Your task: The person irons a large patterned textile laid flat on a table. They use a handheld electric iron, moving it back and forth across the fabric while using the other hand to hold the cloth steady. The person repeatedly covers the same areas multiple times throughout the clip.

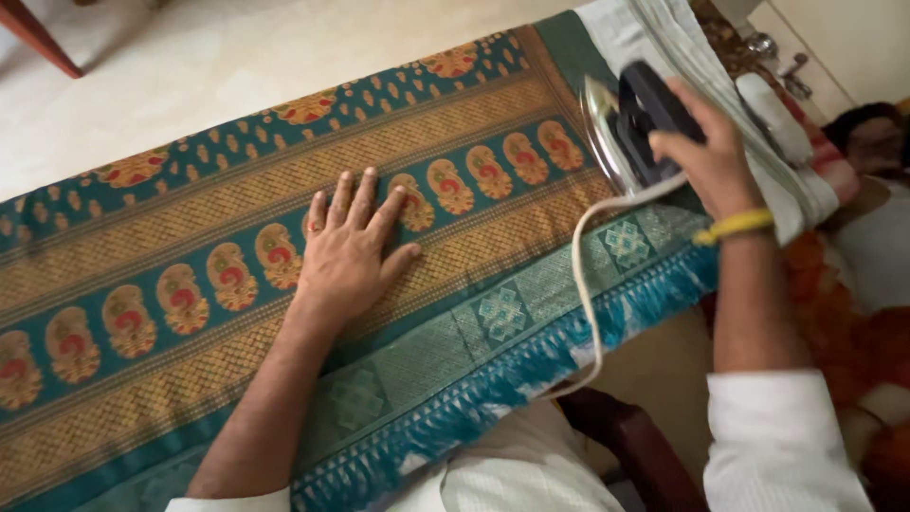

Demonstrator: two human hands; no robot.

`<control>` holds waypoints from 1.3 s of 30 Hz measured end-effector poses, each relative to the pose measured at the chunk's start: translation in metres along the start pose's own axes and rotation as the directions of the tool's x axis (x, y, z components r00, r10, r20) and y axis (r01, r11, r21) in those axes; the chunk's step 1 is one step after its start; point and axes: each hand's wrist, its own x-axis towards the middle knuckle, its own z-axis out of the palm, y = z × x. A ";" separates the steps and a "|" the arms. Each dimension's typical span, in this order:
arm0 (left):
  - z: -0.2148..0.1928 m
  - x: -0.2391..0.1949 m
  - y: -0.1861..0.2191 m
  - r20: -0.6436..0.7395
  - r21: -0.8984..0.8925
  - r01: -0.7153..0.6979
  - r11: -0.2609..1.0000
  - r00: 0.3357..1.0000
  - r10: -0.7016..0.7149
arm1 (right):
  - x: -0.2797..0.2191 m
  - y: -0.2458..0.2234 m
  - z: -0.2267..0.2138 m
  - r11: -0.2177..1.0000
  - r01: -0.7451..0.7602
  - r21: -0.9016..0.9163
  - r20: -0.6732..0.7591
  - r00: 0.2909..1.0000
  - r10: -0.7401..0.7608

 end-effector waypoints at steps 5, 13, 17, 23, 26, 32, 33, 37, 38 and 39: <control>0.003 0.001 0.000 0.001 0.037 -0.031 0.999 1.000 0.031 | -0.099 -0.013 -0.030 0.999 -0.023 0.032 -0.043 0.999 0.025; 0.006 0.000 0.033 0.058 -0.051 -0.228 0.972 0.971 0.230 | -0.057 0.012 -0.020 0.986 0.044 0.158 -0.138 0.990 -0.022; 0.001 -0.004 0.037 0.070 -0.068 -0.233 0.970 0.969 0.238 | -0.043 0.009 -0.014 0.979 0.054 0.198 -0.136 0.990 -0.027; 0.002 -0.003 0.036 0.029 -0.100 -0.221 0.970 0.974 0.225 | -0.122 -0.030 0.001 1.000 -0.013 0.003 0.020 1.000 0.012; 0.002 -0.003 0.033 0.000 -0.095 -0.205 0.974 0.979 0.206 | -0.157 -0.044 0.019 0.999 -0.011 0.036 0.147 0.989 0.005; -0.002 -0.002 0.003 -0.055 -0.075 -0.065 0.995 0.997 0.061 | -0.121 -0.048 0.053 0.999 0.016 0.040 0.087 0.996 -0.020; -0.004 -0.001 -0.006 -0.048 -0.087 -0.015 0.996 0.999 0.011 | -0.109 -0.050 0.061 0.997 -0.037 0.065 0.057 0.998 0.033; -0.010 -0.005 -0.052 -0.110 -0.041 0.135 0.990 0.984 -0.139 | -0.088 -0.070 0.094 0.987 0.096 0.129 0.101 0.989 -0.110; -0.011 -0.006 -0.062 -0.131 -0.029 0.172 0.985 0.976 -0.174 | -0.093 -0.078 0.103 0.988 0.100 0.119 0.149 0.982 -0.117; -0.012 -0.008 -0.071 -0.153 -0.018 0.208 0.978 0.966 -0.208 | -0.104 -0.086 0.111 0.989 0.104 0.108 0.195 0.973 -0.124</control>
